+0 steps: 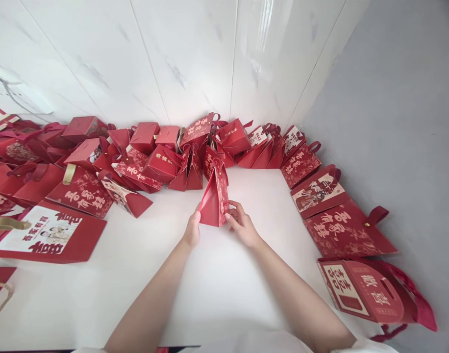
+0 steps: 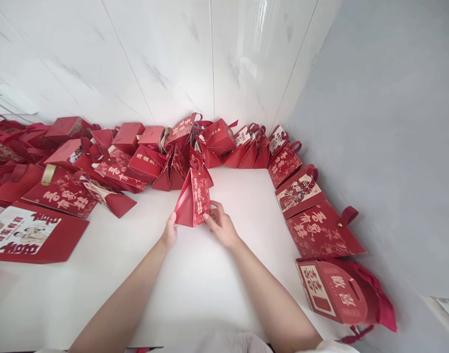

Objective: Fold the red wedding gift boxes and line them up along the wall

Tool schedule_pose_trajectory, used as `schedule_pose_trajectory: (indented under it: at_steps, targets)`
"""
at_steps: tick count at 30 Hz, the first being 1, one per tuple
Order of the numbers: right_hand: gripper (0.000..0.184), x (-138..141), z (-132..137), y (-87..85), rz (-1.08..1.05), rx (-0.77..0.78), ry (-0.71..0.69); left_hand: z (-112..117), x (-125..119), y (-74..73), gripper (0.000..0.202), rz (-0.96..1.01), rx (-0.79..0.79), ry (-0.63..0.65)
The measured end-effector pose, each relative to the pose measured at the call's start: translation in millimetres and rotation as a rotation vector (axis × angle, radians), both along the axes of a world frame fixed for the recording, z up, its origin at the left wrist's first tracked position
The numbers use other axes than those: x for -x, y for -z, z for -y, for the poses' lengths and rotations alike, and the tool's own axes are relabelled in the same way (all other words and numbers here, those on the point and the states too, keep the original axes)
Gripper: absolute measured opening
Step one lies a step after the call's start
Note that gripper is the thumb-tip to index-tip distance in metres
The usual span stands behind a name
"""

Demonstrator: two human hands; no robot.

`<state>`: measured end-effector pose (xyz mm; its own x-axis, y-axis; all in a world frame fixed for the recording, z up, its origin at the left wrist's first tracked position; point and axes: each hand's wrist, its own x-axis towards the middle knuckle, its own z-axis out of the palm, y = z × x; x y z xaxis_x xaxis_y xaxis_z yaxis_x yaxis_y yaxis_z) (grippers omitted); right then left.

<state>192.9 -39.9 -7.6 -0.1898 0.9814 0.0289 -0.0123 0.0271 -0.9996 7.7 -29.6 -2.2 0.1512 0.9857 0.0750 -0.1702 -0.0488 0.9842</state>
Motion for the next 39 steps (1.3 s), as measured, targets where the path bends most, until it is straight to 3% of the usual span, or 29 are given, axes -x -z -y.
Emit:
schedule_pose_trajectory:
  at_steps: [5,8,11,15,20,26,30,36,39]
  targets:
    - [0.050,0.4,-1.7,0.7,-0.013,-0.047,0.237,-5.5,2.0,-9.1,0.051,-0.255,-0.053,-0.131]
    - [0.034,-0.9,-2.2,0.7,0.063,-0.072,0.363,-8.7,5.2,-6.9,0.054,-0.301,-0.073,-0.209]
    - [0.030,-2.3,-1.6,0.3,0.061,-0.076,0.404,-8.4,6.7,-6.6,0.058,-0.299,-0.105,-0.191]
    - [0.032,-3.7,-1.8,1.1,0.089,-0.110,0.386,-5.8,4.8,-13.9,0.059,-0.270,-0.102,-0.076]
    - [0.038,-4.5,-4.7,3.3,0.119,-0.110,0.378,-5.6,2.4,-19.3,0.059,-0.283,-0.047,-0.093]
    - [0.045,-6.8,-3.0,0.3,0.113,-0.086,0.193,-6.3,3.5,-17.5,0.059,-0.319,-0.039,-0.104]
    - [0.046,-7.3,-3.0,1.3,0.126,-0.099,0.188,-6.6,3.4,-18.0,0.058,-0.307,-0.021,-0.107]
    - [0.041,-5.3,-2.5,2.1,0.087,-0.117,0.214,-3.3,6.3,-21.6,0.049,-0.384,-0.045,-0.191]
    - [0.040,-4.5,1.5,-1.2,0.103,-0.163,0.199,0.0,8.3,-27.1,0.051,-0.402,-0.183,-0.276]
